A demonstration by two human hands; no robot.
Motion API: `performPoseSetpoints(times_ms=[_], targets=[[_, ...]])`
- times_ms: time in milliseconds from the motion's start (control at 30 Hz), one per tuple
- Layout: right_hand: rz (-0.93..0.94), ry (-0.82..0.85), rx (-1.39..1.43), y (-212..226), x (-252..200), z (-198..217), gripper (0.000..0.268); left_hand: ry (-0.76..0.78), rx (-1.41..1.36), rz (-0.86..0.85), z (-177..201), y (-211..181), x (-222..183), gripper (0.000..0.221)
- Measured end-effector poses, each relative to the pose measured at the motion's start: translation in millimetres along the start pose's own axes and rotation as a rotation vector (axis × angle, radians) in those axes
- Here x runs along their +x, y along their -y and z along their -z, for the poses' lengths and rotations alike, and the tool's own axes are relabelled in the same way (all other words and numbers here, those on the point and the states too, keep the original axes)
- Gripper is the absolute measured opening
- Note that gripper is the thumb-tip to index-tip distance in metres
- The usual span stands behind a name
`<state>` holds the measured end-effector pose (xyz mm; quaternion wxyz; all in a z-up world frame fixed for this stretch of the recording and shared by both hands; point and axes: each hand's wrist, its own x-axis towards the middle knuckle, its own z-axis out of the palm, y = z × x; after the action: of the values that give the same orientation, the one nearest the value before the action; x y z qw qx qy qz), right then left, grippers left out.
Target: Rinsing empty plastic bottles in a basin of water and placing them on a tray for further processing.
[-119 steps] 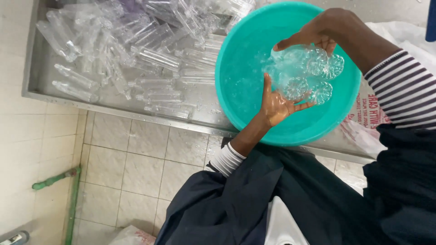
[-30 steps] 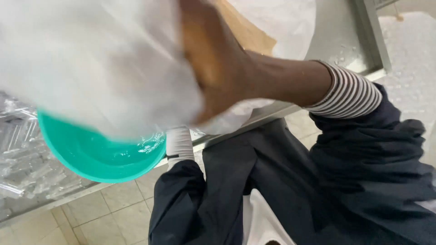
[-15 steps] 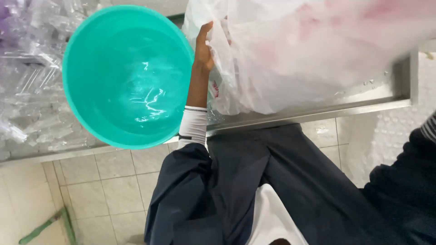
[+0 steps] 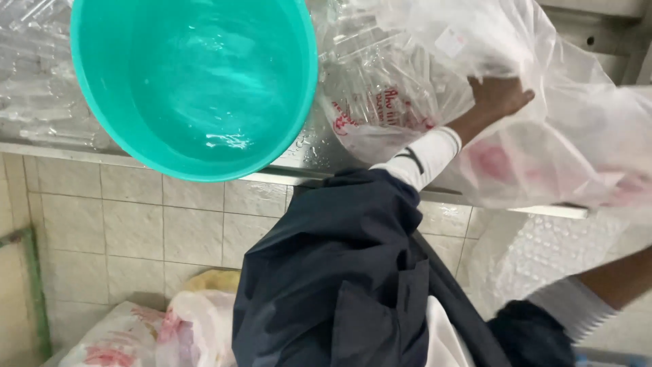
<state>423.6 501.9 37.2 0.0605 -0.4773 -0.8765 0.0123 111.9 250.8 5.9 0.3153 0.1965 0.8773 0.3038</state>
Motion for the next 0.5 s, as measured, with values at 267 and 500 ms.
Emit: performPoseSetpoints(times_ms=[267, 500], targets=[[0.957, 0.936, 0.309, 447, -168, 104, 0.075, -0.356, -0.074, -0.426, -60, 93, -98, 0.046], [0.943, 0.74, 0.038, 505, -116, -81, 0.105, 0.07, -0.375, -0.252, 41, 283, -234, 0.075]])
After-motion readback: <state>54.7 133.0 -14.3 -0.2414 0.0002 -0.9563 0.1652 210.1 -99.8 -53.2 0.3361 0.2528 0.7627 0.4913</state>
